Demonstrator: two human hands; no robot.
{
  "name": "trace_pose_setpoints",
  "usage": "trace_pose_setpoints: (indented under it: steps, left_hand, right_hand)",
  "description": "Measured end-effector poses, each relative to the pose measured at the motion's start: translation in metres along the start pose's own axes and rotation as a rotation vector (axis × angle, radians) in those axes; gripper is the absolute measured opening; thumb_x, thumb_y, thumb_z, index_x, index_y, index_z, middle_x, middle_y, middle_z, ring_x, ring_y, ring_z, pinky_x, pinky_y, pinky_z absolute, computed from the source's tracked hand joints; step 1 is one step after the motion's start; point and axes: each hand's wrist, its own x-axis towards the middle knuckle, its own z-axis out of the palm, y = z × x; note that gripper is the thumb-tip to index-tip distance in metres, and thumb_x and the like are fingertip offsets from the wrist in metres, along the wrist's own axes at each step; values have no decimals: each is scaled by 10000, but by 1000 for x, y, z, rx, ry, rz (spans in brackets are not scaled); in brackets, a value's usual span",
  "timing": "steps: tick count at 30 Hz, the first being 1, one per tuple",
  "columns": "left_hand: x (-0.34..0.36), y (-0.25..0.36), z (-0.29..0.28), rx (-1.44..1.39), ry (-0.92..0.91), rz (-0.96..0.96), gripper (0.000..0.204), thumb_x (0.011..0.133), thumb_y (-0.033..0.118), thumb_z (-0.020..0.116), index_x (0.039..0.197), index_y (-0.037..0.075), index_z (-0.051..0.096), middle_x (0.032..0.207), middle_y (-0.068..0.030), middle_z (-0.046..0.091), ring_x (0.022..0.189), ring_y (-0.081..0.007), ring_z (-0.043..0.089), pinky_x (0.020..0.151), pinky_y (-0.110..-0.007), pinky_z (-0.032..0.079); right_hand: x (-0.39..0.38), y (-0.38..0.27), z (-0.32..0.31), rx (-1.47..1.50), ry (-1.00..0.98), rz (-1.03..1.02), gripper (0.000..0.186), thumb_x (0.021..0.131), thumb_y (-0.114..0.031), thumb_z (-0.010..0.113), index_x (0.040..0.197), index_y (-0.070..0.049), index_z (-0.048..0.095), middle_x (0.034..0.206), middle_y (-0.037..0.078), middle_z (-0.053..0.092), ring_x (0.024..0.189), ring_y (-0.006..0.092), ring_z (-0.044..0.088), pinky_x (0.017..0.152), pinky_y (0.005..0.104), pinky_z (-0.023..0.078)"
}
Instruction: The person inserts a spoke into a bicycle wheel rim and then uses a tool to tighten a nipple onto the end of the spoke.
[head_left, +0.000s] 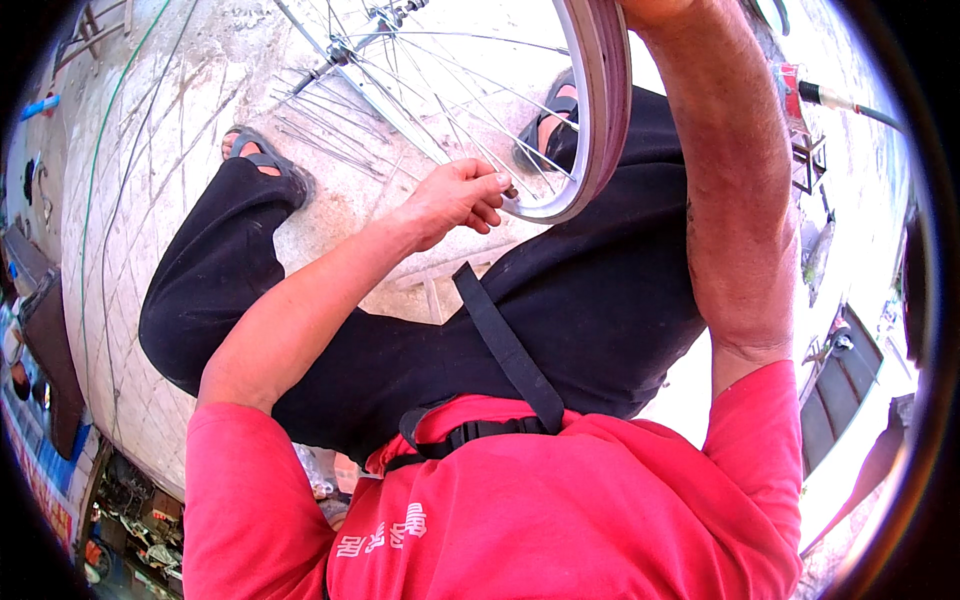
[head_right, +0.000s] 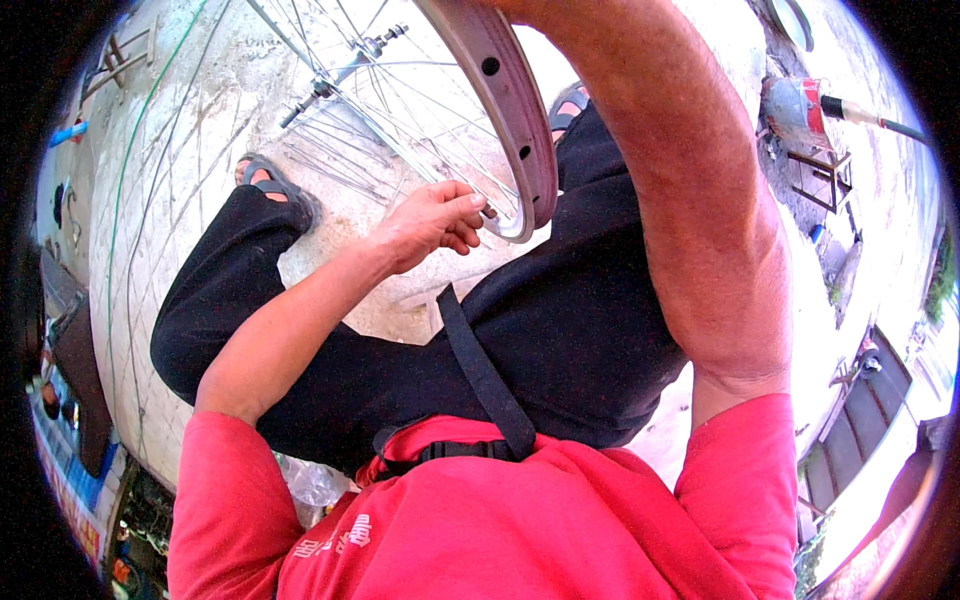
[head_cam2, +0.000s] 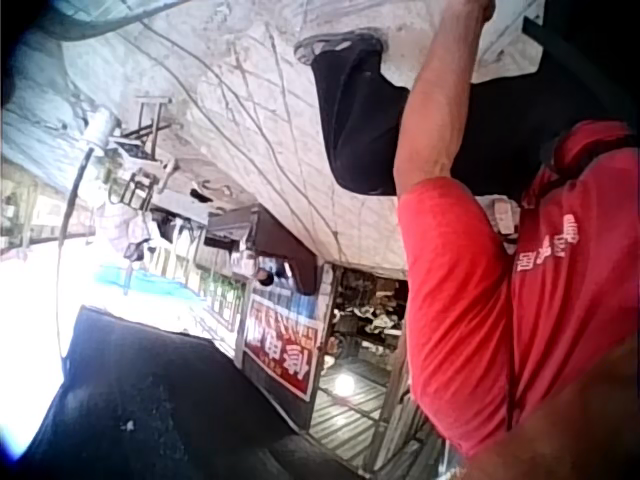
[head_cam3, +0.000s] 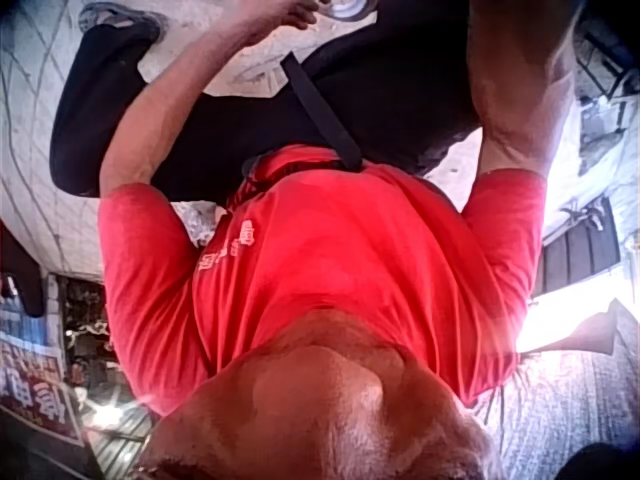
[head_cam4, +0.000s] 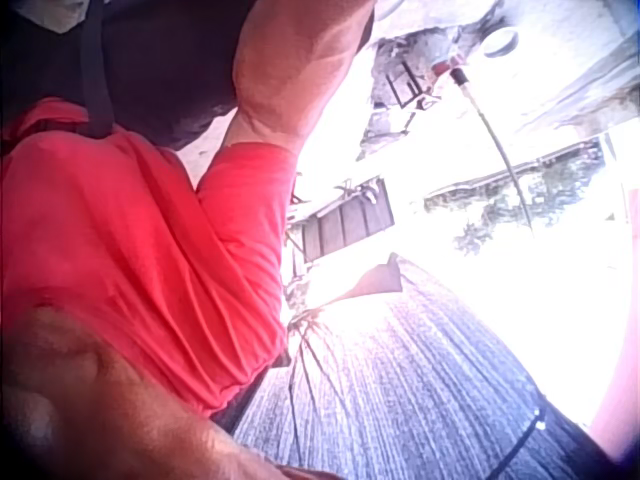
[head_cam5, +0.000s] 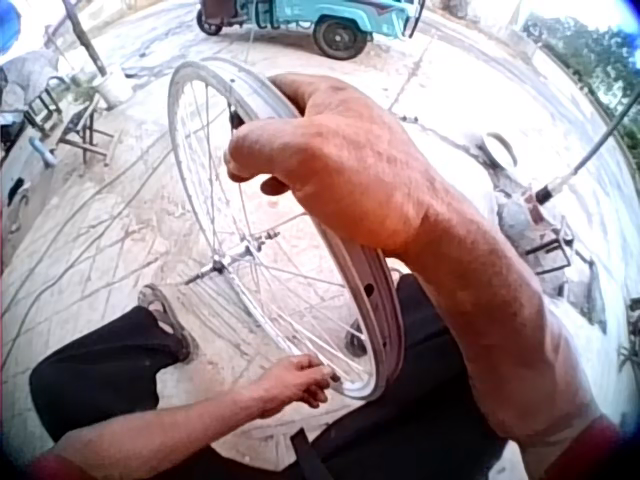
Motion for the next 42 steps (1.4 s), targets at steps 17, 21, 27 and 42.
trace_pose_setpoints:
  steps: [17, 21, 27, 42]
  left_hand:
    - [4, -5, -7, -213, -118, 44, 435, 916, 17, 545, 1350, 20, 574, 1115, -97, 705, 736, -131, 639, 630, -290, 466]
    - [6, 1, -4, -301, -131, 1, 250, 950, 103, 628, 1196, 62, 635, 1028, -82, 697, 770, -143, 650, 649, -301, 477]
    - [11, 11, -8, -38, -137, -29, 291, 963, 80, 646, 1250, 73, 599, 1062, -86, 701, 869, -155, 652, 733, -312, 514]
    - [3, 12, -12, -79, -206, 24, 377, 946, 63, 633, 1321, 29, 604, 1142, -84, 698, 781, -131, 683, 602, -252, 499]
  right_hand:
    - [28, -43, 12, -90, 123, 501, 424, 869, -352, 666, 1063, 24, 700, 981, 146, 678, 893, 237, 705, 844, 359, 578]
    - [12, -23, 2, 19, 30, 173, 432, 869, -360, 668, 1062, 25, 700, 979, 143, 678, 886, 242, 706, 834, 360, 576]
    - [17, -3, -18, 325, -104, 386, 436, 865, -354, 664, 1072, 28, 700, 966, 134, 684, 880, 232, 699, 807, 357, 572]
    - [31, -47, 11, -45, 109, 592, 423, 862, -336, 663, 1073, 29, 694, 953, 138, 695, 867, 227, 691, 810, 341, 569]
